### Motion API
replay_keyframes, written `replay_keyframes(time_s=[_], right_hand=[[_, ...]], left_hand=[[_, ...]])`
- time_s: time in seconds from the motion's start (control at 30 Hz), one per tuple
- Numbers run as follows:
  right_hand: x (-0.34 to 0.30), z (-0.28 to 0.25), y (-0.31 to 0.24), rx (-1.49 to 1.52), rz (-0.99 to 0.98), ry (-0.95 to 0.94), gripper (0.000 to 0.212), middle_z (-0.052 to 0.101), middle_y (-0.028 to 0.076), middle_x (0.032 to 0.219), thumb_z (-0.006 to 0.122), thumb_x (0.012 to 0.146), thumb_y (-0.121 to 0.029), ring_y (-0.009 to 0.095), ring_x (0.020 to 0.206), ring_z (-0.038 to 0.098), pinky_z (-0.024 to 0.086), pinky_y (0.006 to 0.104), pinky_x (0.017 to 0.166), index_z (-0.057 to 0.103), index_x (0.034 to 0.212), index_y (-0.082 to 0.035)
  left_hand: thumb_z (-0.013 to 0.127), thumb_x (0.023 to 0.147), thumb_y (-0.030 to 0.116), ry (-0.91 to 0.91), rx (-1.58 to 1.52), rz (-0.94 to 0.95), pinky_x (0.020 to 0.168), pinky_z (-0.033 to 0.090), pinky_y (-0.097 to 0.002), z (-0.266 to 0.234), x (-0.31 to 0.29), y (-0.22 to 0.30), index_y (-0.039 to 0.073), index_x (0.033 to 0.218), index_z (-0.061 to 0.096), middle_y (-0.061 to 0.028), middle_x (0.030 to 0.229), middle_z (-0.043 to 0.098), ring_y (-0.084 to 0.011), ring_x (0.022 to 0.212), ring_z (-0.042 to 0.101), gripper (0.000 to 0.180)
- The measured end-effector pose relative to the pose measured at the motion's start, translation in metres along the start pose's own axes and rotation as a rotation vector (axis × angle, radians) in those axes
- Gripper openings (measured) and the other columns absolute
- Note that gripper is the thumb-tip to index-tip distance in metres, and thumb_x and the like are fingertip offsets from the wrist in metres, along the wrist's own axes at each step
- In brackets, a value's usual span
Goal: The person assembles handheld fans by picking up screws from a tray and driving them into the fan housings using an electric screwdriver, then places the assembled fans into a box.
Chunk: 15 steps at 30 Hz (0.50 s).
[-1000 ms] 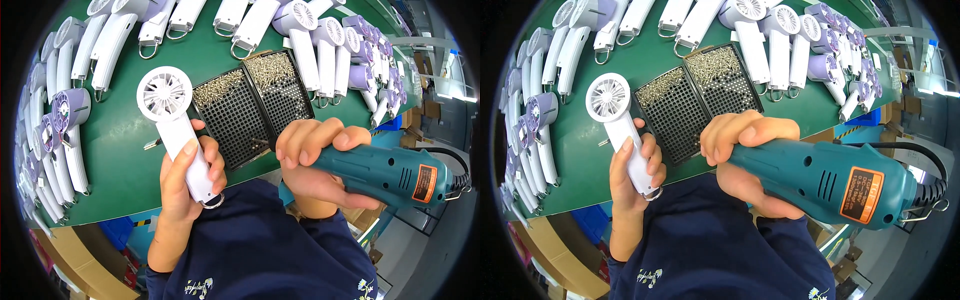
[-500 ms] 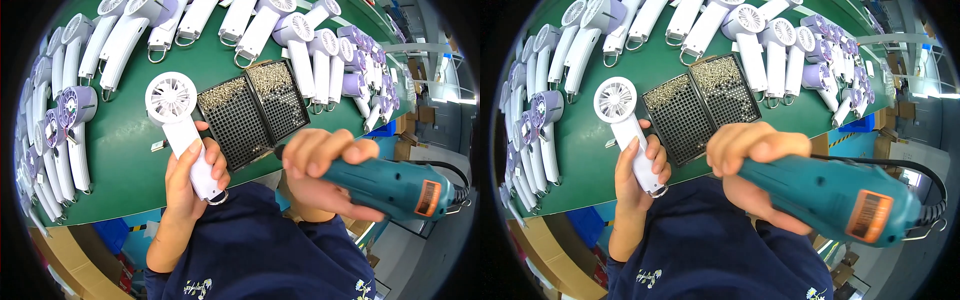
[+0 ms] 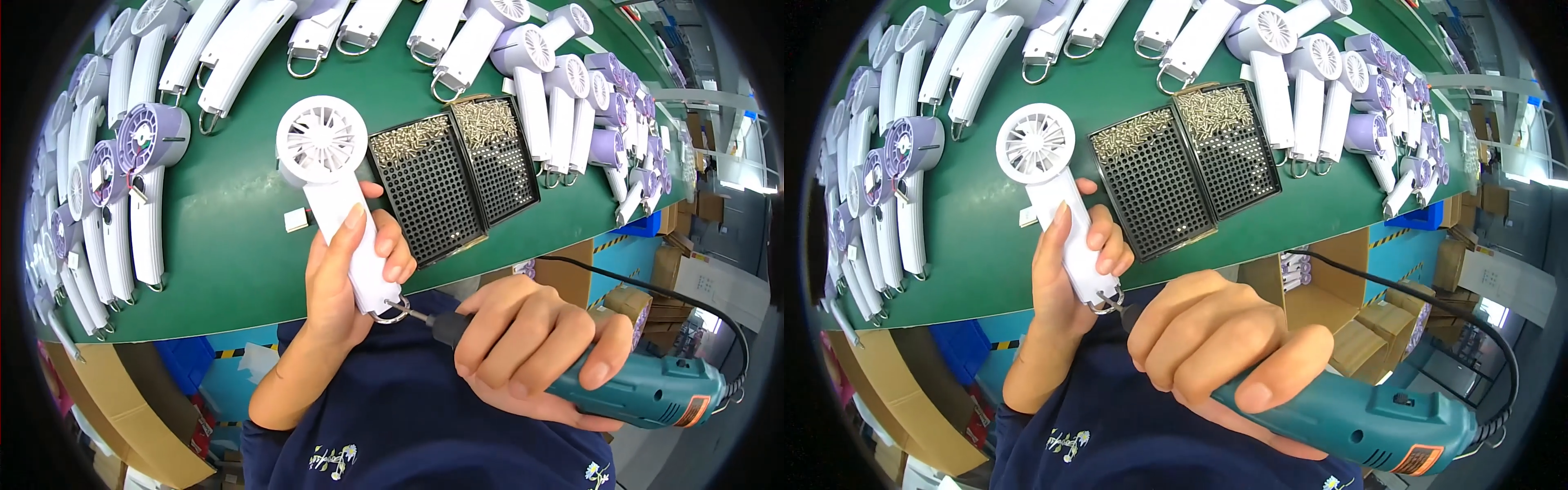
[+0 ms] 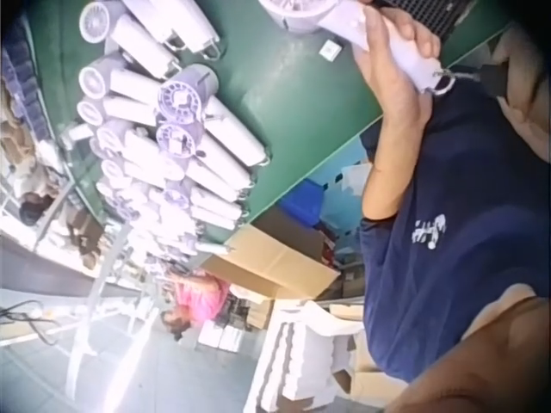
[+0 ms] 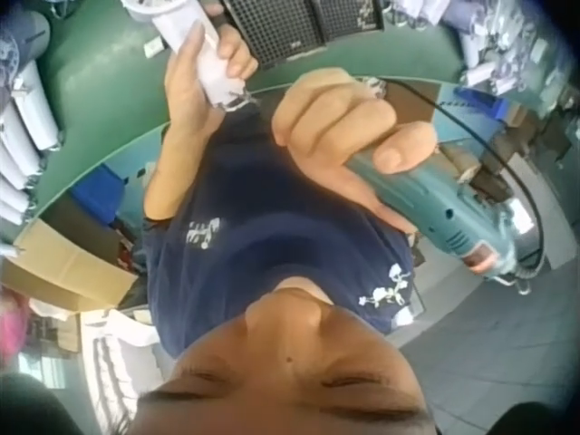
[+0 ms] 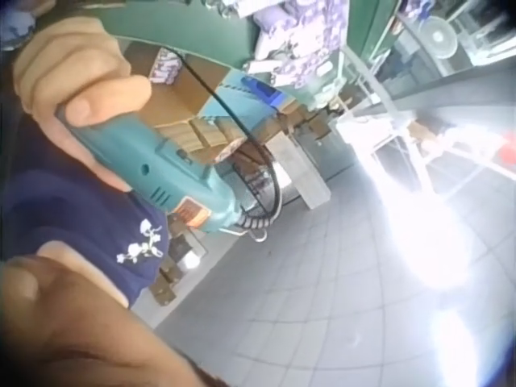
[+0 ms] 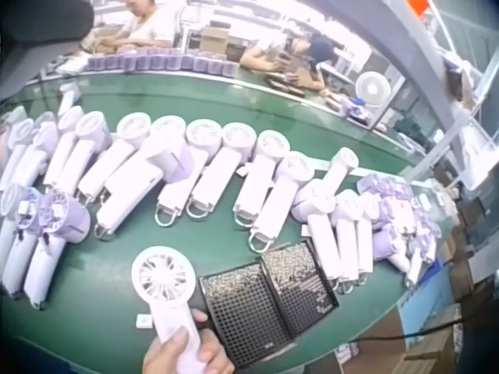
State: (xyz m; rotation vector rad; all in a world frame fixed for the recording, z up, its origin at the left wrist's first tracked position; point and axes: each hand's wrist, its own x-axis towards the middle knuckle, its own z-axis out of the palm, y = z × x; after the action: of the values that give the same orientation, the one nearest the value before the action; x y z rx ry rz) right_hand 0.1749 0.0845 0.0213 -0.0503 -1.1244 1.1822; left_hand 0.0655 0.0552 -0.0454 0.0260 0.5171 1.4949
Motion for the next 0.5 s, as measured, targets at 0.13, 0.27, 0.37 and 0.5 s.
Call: replay_keyframes(time_s=[0.13, 0.27, 0.37, 0.5], right_hand=[[-0.0036, -0.0024, 0.0047, -0.002, -0.018, -0.038, 0.055, 0.050, 0.006, 0.069, 0.045, 0.094, -0.058, 0.013, 0.042, 0.047, 0.046, 0.0267, 0.035, 0.039, 0.106, -0.005], [-0.0063, -0.0036, 0.0044, -0.017, -0.002, -0.023, 0.056, 0.050, 0.007, 0.069, 0.045, 0.093, -0.059, 0.014, 0.043, 0.047, 0.045, 0.0276, 0.036, 0.039, 0.106, -0.005], [-0.0057, -0.0050, 0.0053, 0.006, 0.012, -0.024, 0.057, 0.050, 0.007, 0.069, 0.046, 0.093, -0.060, 0.015, 0.043, 0.047, 0.045, 0.0278, 0.036, 0.039, 0.106, -0.005], [-0.0035, -0.0027, 0.0060, 0.017, 0.004, -0.008, 0.058, 0.050, 0.007, 0.069, 0.046, 0.092, -0.061, 0.015, 0.043, 0.047, 0.045, 0.0277, 0.036, 0.040, 0.106, -0.005]], left_hand=[[0.044, 0.101, 0.027, 0.006, -0.004, -0.001, 0.056, 0.039, -0.0298, -0.0021, -0.0007, 0.0002, 0.006, 0.123, 0.041, -0.0052, 0.075, 0.044, -0.0139, 0.059, 0.047, 0.031], [0.044, 0.101, 0.027, -0.002, -0.011, -0.004, 0.056, 0.040, -0.0299, -0.0013, 0.0004, 0.0001, 0.006, 0.123, 0.041, -0.0052, 0.075, 0.044, -0.0140, 0.059, 0.047, 0.031], [0.044, 0.101, 0.027, 0.007, -0.022, -0.005, 0.056, 0.040, -0.0297, -0.0008, 0.0012, 0.0001, 0.006, 0.123, 0.041, -0.0052, 0.075, 0.044, -0.0140, 0.059, 0.047, 0.030], [0.044, 0.101, 0.027, 0.007, -0.022, -0.005, 0.056, 0.040, -0.0299, -0.0017, 0.0015, 0.0014, 0.006, 0.122, 0.041, -0.0050, 0.075, 0.044, -0.0142, 0.059, 0.047, 0.030]])
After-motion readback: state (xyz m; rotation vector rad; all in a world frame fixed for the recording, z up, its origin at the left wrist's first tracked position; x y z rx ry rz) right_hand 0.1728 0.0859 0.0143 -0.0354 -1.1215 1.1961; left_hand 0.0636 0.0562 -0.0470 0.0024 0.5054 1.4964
